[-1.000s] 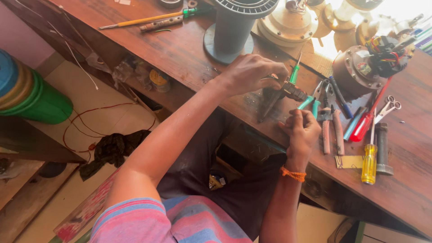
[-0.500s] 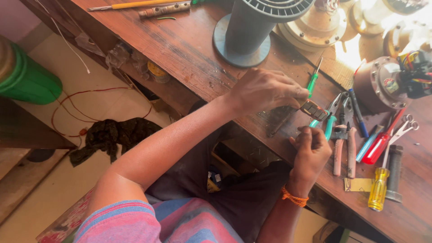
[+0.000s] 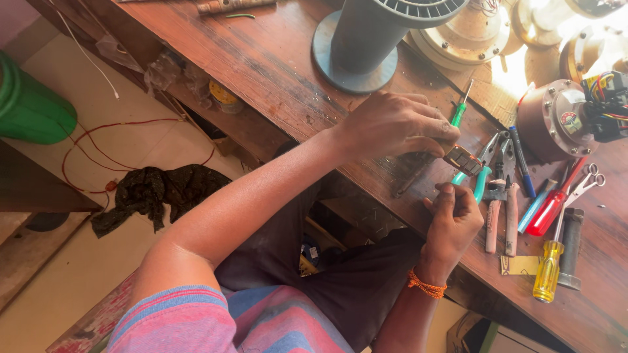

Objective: The person sits at a wooden workbench and works on a small electric motor armature, holding it in one hand while fitting and pressing components onto it with the other hand, turning the part over to work on different sides. Various screwdrivers and pliers lie on the bench nearby as the person continues fitting parts by hand.

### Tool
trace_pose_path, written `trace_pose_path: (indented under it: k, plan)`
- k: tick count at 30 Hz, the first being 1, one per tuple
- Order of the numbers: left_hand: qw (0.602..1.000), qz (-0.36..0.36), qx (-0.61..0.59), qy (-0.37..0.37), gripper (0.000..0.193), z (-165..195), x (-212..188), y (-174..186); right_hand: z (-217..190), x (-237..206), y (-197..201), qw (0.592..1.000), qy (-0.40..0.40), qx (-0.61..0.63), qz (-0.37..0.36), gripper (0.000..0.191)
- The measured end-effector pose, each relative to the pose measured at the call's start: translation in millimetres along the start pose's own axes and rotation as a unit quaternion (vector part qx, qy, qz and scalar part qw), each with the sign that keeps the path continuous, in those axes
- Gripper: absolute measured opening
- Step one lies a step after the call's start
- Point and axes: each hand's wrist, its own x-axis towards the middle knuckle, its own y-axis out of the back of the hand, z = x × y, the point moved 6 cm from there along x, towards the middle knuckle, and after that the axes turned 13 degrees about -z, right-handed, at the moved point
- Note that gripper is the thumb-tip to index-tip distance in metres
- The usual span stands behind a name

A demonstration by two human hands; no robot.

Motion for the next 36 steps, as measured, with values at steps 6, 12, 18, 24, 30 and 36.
trace_pose_path:
  k: [6, 12, 18, 24, 30, 36]
  plan:
    - [1.000, -0.009, -0.012, 0.015, 0.027, -1, -4, -1, -5, -2, -2, 0.998, 0.020, -0.060, 0.020, 0.020]
    - [0.999, 0.034, -0.008, -0.010, 0.027, 4, -6, 1, -1, -4, 0, 1.000, 0.018, -0.016, 0.007, 0.023]
    - [0.997, 0.046, -0.037, 0.053, 0.027, 6, -12, -5, -5, -2, 0, 0.999, 0.019, -0.032, 0.020, 0.021]
    - [0.998, 0.037, 0.032, 0.035, 0.033, 12, -11, -5, -7, -4, -2, 1.000, 0.027, -0.009, -0.001, 0.020]
    - [0.998, 0.038, -0.026, 0.036, 0.065, 17, -2, 15, -6, -3, -2, 1.000, 0.007, -0.008, 0.008, 0.019]
    - [0.980, 0.087, -0.144, 0.106, 0.043, 23, -13, 26, -6, -3, -2, 1.000, 0.010, -0.009, 0.003, 0.020]
